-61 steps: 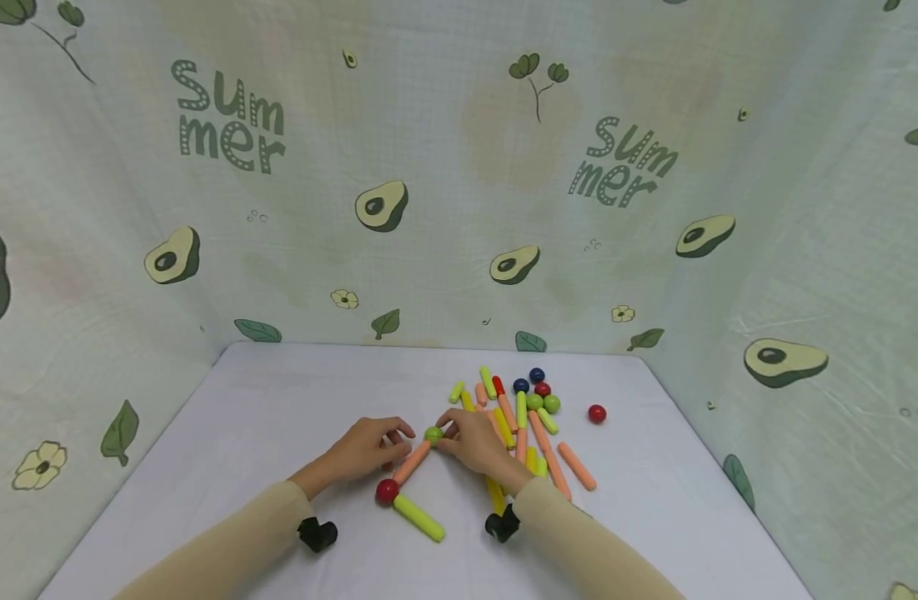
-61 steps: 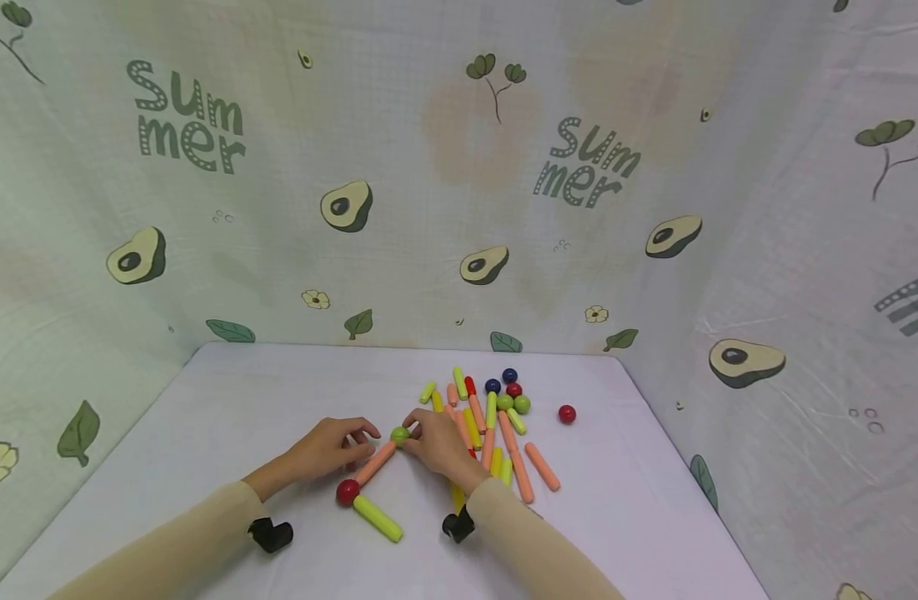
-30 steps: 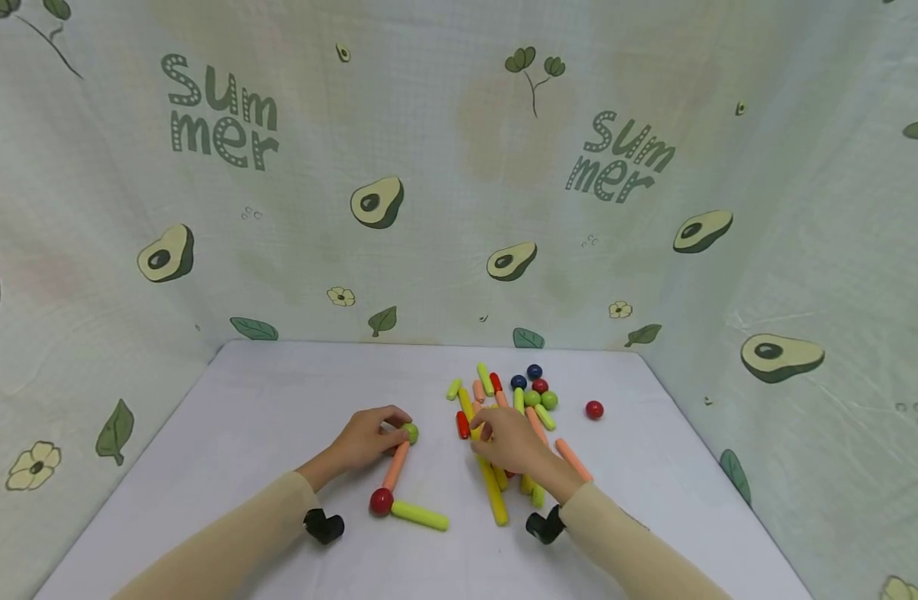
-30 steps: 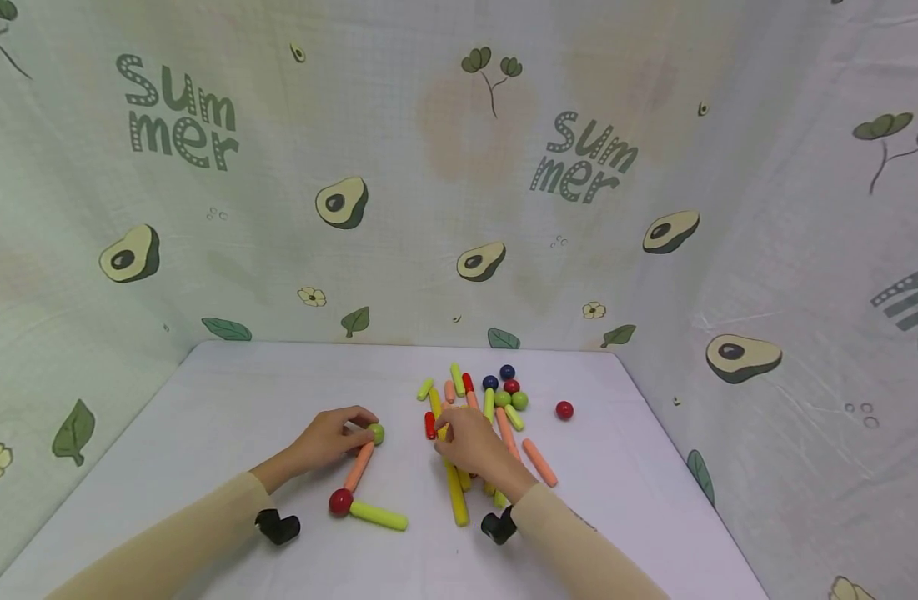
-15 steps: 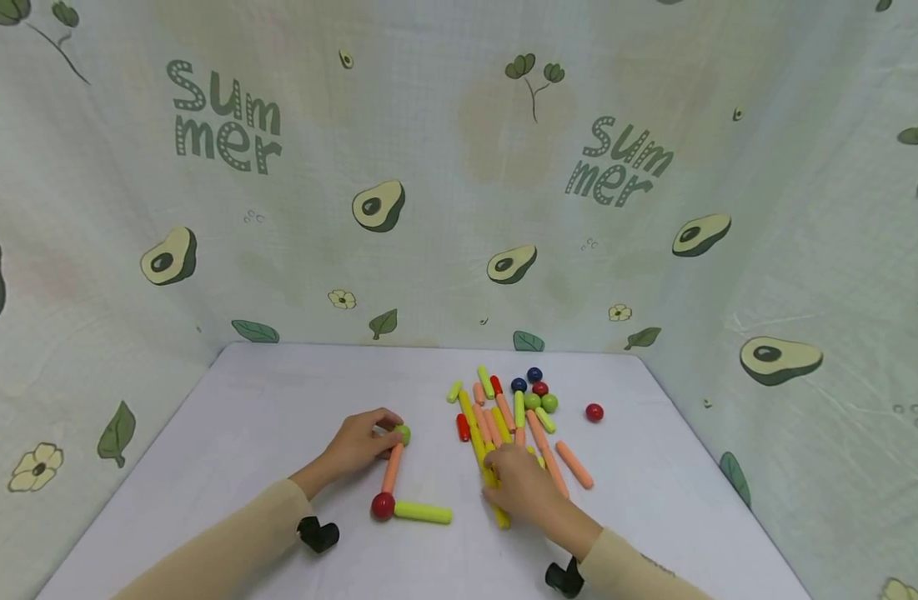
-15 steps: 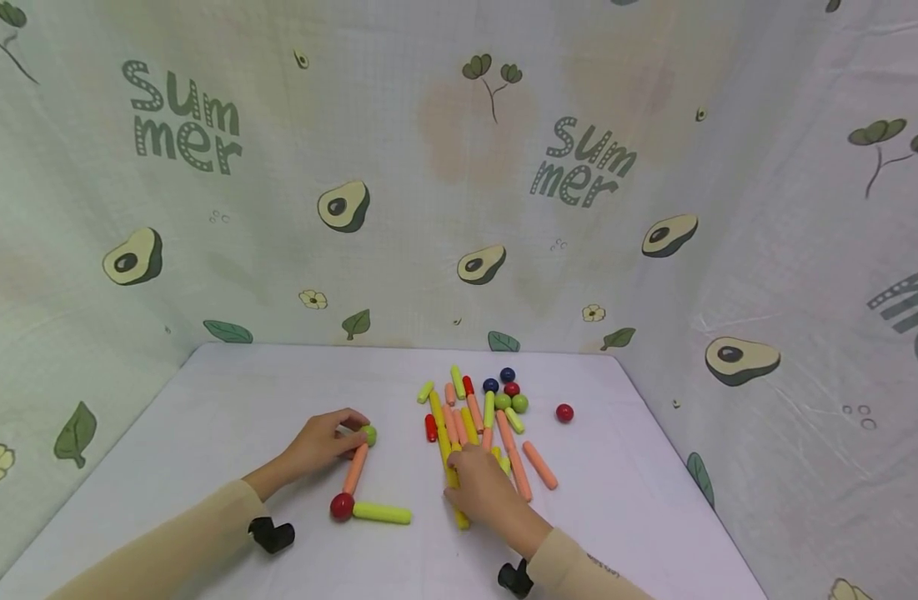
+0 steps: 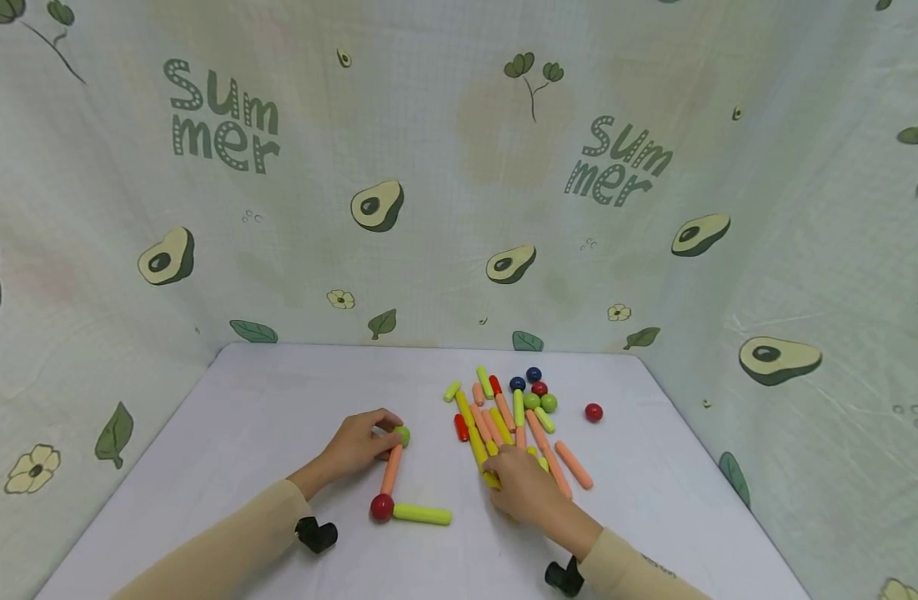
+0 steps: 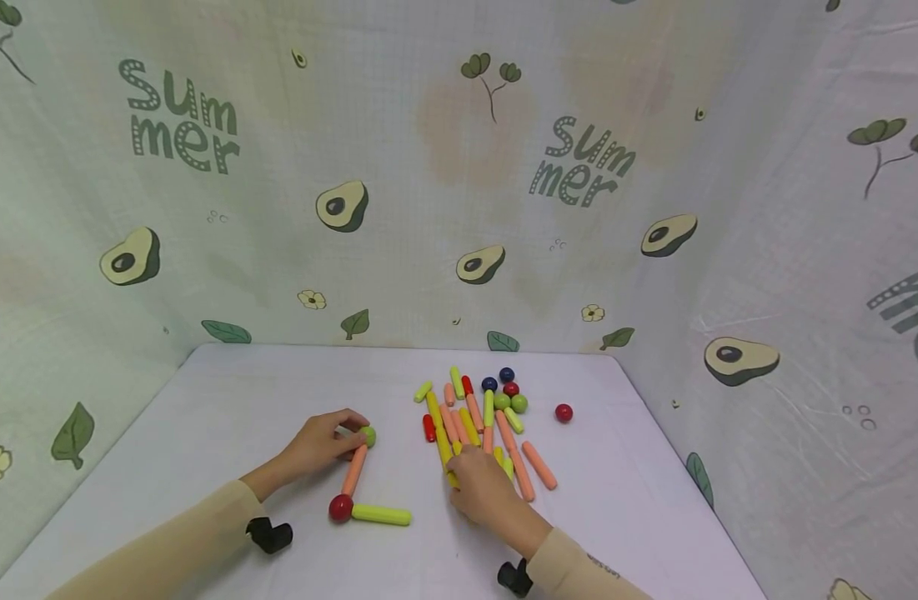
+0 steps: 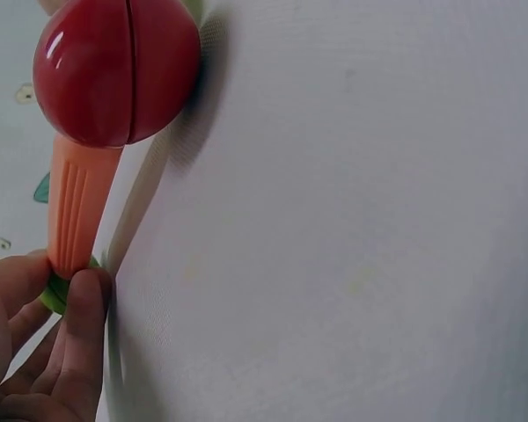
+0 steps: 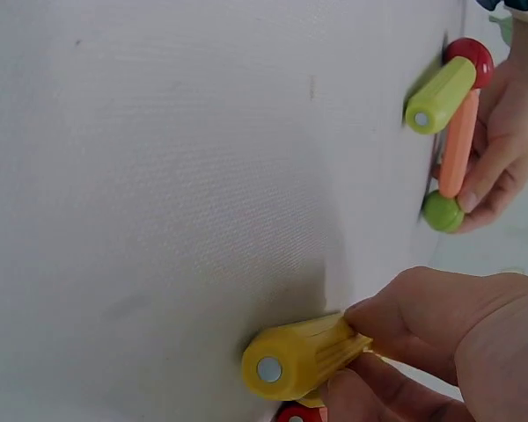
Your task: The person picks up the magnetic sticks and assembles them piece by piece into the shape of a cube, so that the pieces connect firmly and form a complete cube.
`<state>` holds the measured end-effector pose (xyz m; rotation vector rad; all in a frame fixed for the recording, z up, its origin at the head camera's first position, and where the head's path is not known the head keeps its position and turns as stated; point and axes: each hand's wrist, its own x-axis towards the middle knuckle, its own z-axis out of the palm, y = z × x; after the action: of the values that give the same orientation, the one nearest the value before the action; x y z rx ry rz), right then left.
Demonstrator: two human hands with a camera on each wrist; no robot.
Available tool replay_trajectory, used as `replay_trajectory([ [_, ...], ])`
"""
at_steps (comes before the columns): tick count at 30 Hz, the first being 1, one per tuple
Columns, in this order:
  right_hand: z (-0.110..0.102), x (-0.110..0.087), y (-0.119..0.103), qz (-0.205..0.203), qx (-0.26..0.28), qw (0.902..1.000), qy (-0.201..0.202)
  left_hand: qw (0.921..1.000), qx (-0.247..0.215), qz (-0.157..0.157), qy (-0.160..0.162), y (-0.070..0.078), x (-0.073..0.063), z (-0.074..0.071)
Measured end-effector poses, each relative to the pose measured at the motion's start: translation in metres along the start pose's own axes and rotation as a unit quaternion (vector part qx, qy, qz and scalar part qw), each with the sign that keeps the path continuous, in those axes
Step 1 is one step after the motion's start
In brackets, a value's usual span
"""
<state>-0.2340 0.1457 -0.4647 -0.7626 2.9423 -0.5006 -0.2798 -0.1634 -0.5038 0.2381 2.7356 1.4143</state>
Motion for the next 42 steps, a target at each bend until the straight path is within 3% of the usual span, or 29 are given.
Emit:
replay_trajectory([
  [8, 0.000, 0.000, 0.003, -0.010, -0.021, 0.9997, -0.009, 1.0000, -0.005, 0.002, -0.003, -0.001, -0.001, -0.003],
  [16, -0.003, -0.004, 0.004, -0.018, 0.007, 0.9994, -0.029, 0.9998, -0.017, -0.011, -0.005, -0.006, -0.002, -0.004],
  [24, -0.007, -0.011, 0.006, -0.025, 0.034, 0.9988, -0.022, 0.9999, -0.012, -0.004, -0.008, -0.009, -0.001, -0.006],
  [42, -0.011, -0.016, 0.008, -0.059, 0.023, 0.9957, -0.068, 0.9999, -0.001, 0.006, -0.014, -0.009, -0.001, -0.010],
])
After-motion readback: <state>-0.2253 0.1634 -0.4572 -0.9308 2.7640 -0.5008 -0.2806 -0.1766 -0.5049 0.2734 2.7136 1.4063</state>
